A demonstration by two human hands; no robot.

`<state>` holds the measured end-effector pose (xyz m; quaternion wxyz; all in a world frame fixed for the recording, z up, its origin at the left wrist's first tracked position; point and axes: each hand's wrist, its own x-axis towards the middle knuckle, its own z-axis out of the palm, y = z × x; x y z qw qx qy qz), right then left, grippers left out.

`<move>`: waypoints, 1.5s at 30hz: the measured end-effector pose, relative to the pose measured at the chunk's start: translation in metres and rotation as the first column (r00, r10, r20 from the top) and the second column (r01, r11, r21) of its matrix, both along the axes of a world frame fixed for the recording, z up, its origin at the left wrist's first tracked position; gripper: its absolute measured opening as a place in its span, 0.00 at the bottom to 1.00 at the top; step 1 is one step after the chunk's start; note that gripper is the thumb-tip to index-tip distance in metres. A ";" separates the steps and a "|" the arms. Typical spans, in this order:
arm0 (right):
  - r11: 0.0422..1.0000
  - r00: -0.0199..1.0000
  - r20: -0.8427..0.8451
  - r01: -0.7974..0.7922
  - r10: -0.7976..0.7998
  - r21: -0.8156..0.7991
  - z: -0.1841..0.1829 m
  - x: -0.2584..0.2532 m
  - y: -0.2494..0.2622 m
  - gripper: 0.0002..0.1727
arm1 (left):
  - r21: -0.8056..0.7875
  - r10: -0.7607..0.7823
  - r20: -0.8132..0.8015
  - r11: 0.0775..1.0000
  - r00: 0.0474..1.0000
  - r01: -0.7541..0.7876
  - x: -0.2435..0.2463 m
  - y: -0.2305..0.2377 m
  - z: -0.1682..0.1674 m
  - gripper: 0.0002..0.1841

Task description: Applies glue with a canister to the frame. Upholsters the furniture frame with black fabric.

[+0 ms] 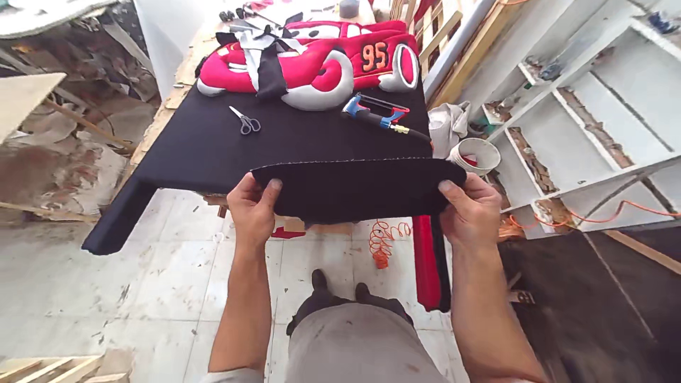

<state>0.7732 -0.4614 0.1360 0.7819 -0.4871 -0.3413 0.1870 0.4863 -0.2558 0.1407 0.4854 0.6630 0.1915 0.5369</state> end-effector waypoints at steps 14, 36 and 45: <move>0.983 0.907 0.380 0.156 -0.180 0.093 0.082 0.028 -0.155 0.30 | 0.341 -0.092 0.148 0.939 0.985 0.036 0.041 -0.101 0.071 0.22; 0.879 0.533 0.805 0.475 -0.261 -0.030 0.114 -0.011 -0.304 0.12 | 0.460 -0.029 -0.299 0.871 0.954 0.171 -0.003 -0.208 0.114 0.10; 0.912 0.669 0.741 0.270 0.051 -0.307 0.081 -0.046 -0.385 0.09 | 0.359 -0.257 -0.355 0.850 0.899 0.385 -0.072 -0.259 0.055 0.06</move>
